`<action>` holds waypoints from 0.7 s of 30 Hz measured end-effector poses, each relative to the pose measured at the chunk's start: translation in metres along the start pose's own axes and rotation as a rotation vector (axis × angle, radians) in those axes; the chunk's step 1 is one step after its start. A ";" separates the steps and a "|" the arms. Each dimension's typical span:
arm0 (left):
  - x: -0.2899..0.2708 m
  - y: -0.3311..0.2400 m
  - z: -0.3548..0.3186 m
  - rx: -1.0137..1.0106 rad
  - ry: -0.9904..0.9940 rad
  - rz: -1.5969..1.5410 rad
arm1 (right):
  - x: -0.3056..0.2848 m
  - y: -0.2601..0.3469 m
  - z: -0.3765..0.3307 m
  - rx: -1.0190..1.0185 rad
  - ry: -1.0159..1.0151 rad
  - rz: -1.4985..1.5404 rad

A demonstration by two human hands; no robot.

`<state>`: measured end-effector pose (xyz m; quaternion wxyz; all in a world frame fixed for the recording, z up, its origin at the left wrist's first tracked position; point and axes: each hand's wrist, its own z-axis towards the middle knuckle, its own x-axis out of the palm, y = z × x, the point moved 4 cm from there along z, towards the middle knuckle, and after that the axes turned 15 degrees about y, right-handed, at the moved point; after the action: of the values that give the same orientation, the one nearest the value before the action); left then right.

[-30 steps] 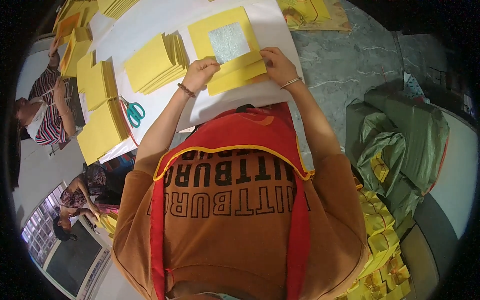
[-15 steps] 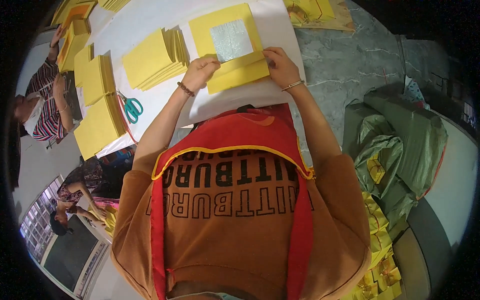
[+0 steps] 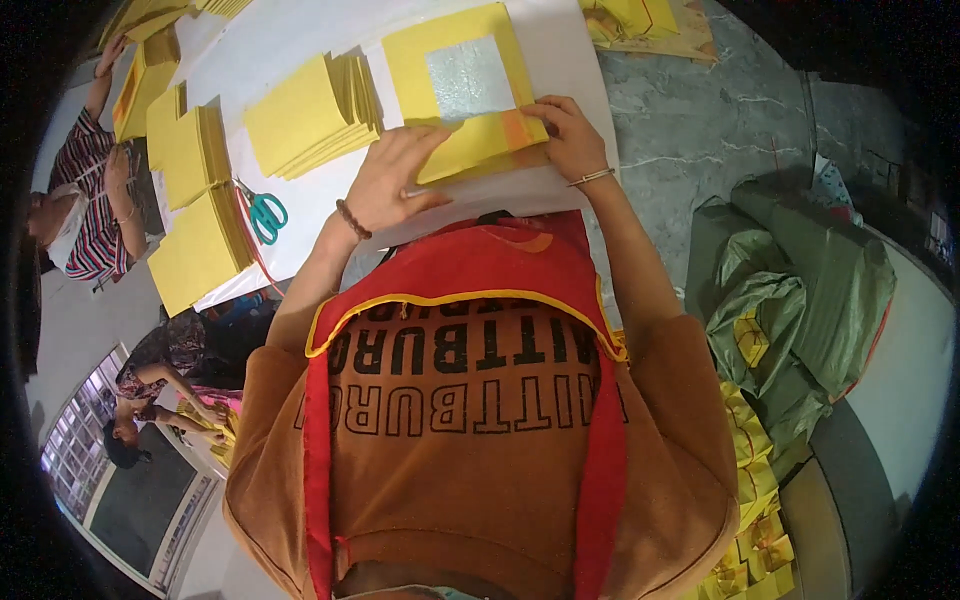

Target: Folding, stacking, and tying bundles of joss paper.

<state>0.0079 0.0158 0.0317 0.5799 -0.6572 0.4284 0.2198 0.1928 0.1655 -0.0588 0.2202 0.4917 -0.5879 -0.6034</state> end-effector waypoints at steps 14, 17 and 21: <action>0.018 0.019 -0.008 -0.037 -0.399 0.291 | -0.007 0.036 -0.016 -0.095 -0.116 -0.126; 0.014 0.006 -0.019 0.101 -0.340 0.222 | -0.010 0.057 -0.030 -0.341 -0.085 -0.463; 0.039 0.011 -0.029 -0.156 -0.175 -0.267 | 0.011 0.063 -0.044 -0.114 0.238 -0.102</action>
<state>0.0140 -0.0230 0.0020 0.5863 -0.7295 0.2669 0.2299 0.2059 0.1215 0.0035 0.2849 0.5757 -0.4966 -0.5838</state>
